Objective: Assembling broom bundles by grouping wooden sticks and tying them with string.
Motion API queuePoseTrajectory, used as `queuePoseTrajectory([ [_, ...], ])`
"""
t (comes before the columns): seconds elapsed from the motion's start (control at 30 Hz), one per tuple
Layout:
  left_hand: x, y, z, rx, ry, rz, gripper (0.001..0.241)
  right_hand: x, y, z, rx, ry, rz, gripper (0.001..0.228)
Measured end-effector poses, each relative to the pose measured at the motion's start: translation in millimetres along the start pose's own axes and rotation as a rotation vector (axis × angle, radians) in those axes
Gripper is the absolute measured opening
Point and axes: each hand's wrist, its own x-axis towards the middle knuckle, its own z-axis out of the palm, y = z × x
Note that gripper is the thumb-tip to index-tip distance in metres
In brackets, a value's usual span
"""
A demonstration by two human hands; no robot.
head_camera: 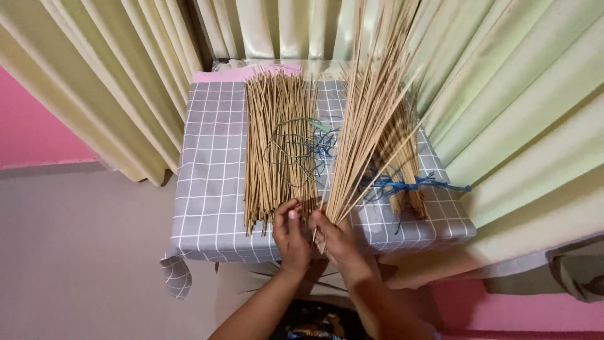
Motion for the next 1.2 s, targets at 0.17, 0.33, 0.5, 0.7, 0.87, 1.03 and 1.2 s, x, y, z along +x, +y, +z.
queuePoseTrajectory([
  [0.17, -4, 4, -38, 0.115, 0.006, 0.039, 0.024, 15, -56, -8, -0.236, 0.130, -0.052, 0.048],
  [0.33, -14, 5, -57, 0.203, -0.064, 0.186, 0.018, -5, -130, 5, -0.440, 0.152, -0.109, 0.021],
  [0.5, -9, 3, -50, 0.243, -0.166, 0.220, 0.018, 35, -76, -15, -0.362, 0.183, -0.101, 0.024],
  [0.7, 22, 24, -32, 0.498, -0.443, 0.164, 0.025, 51, -32, -19, -0.594, 0.228, -0.225, 0.035],
  [0.87, 64, 85, -6, 0.533, -0.490, -0.318, 0.099, 5, -59, 27, -0.452, -0.008, -0.482, 0.025],
  [1.03, 59, 57, -10, -0.220, 0.044, -0.517, 0.025, -39, -56, 65, -1.160, -0.224, -0.514, 0.029],
  [1.2, 59, 54, -23, -0.578, 0.068, -0.437, 0.059, -35, -49, 40, -1.181, -0.418, -0.557, 0.036],
])
